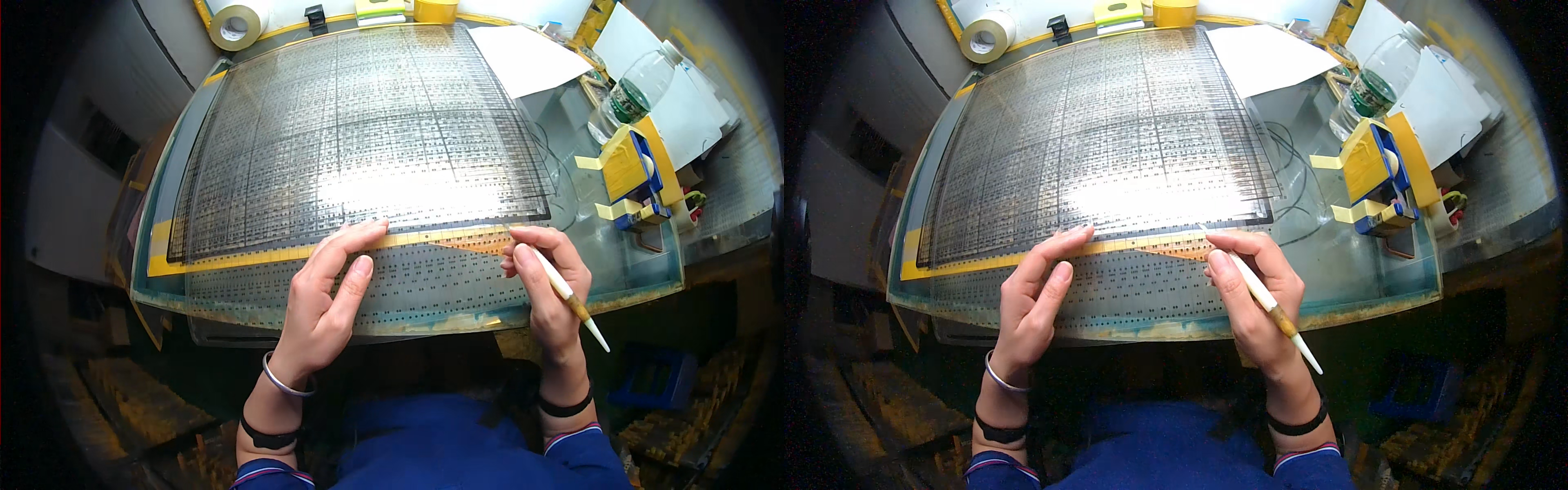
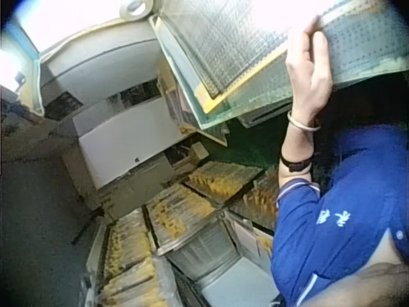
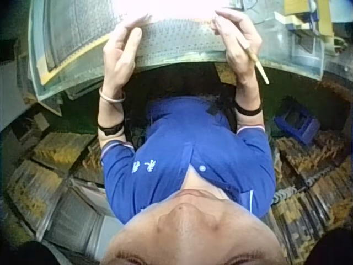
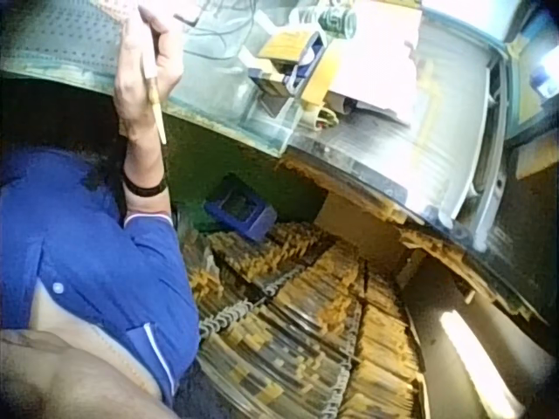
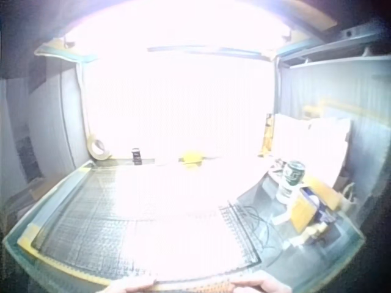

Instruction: The recorder uses a ruler and a white pen to mark specific points or lines on a large patterned plastic or film sheet atop a light table.

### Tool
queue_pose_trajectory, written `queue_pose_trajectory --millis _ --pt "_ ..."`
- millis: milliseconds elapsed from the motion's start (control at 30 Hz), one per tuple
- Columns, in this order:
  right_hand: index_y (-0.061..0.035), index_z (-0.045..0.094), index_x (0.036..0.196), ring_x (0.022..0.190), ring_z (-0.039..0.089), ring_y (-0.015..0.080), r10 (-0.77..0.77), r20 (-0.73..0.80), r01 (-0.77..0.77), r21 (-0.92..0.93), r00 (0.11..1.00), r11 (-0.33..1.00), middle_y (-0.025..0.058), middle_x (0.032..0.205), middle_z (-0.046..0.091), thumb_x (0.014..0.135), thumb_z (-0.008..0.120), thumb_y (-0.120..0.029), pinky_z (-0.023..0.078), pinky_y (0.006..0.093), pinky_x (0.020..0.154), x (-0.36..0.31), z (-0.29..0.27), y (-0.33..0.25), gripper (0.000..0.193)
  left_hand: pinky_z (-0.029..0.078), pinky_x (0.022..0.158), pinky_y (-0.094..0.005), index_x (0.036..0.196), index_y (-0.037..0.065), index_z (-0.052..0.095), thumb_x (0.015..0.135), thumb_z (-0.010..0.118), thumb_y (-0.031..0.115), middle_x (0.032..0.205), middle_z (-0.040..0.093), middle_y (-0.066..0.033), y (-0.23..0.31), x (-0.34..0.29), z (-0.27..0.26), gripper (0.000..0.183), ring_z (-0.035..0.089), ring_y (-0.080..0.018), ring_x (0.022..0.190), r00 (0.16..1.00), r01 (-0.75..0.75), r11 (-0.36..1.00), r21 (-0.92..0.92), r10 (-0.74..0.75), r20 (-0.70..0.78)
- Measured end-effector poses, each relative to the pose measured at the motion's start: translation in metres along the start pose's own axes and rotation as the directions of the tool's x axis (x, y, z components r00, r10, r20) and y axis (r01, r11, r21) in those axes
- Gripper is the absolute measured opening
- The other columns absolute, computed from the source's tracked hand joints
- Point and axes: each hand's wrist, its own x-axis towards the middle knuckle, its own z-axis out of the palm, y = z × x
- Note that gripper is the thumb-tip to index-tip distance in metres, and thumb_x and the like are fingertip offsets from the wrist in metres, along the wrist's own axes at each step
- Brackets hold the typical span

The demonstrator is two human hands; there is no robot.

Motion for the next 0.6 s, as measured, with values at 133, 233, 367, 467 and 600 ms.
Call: queue_pose_trajectory --millis 133,233,367,467,600 --pt "0.0029 0.067 0.116 0.085 0.065 0.0104 0.021 0.005 -0.021 0.008 1.000 1.000 0.0074 0.099 0.068 0.099 0.064 -0.004 0.053 0.0247 0.078 -0.0005 0.0000 -0.0010 0.019 0.041 0.113 -0.0400 0.130 -0.001 0.065 0.102 0.056 0.008 0.133 0.067 -0.0162 0.0001 0.0018 0.0015 0.031 0.059 -0.0296 0.129 1.000 0.000 1.000 0.001 0.000 -0.010" --pt "0.0028 0.067 0.114 0.086 0.066 0.0100 0.047 0.012 -0.048 0.046 0.999 0.998 0.0078 0.097 0.070 0.099 0.066 -0.004 0.054 0.0239 0.078 -0.0017 -0.0017 -0.0024 0.017 0.040 0.115 -0.0423 0.128 -0.001 0.066 0.101 0.057 0.008 0.132 0.068 -0.0162 0.0017 0.0022 0.0015 0.030 0.059 -0.0306 0.130 1.000 -0.018 1.000 0.025 0.018 -0.016" --pt "0.0022 0.067 0.107 0.079 0.067 0.0099 0.123 0.031 -0.125 0.074 0.992 0.989 0.0073 0.089 0.072 0.097 0.068 -0.006 0.055 0.0242 0.073 -0.0038 -0.0019 -0.0066 0.013 0.039 0.116 -0.0449 0.126 -0.001 0.067 0.100 0.058 0.008 0.131 0.069 -0.0161 0.0020 0.0027 0.0018 0.028 0.060 -0.0316 0.130 0.999 -0.048 0.996 0.073 0.049 -0.014" --pt "0.0002 0.067 0.088 0.066 0.063 0.0075 0.106 0.062 -0.104 -0.022 0.992 0.994 0.0044 0.075 0.070 0.093 0.073 -0.007 0.051 0.0232 0.061 -0.0036 -0.0028 -0.0064 0.011 0.039 0.116 -0.0452 0.125 0.000 0.068 0.100 0.059 0.008 0.131 0.069 -0.0161 0.0027 0.0027 0.0025 0.027 0.060 -0.0316 0.130 0.999 -0.045 0.996 0.074 0.046 -0.020" --pt "-0.0023 0.060 0.066 0.053 0.055 0.0054 0.061 0.093 -0.049 -0.120 0.994 0.992 0.0030 0.059 0.063 0.089 0.077 -0.008 0.040 0.0251 0.048 -0.0030 -0.0051 -0.0040 0.029 0.039 0.116 -0.0449 0.124 0.000 0.068 0.100 0.060 0.008 0.131 0.069 -0.0159 0.0036 0.0029 0.0027 0.027 0.059 -0.0314 0.130 0.999 -0.042 0.997 0.069 0.044 -0.026"
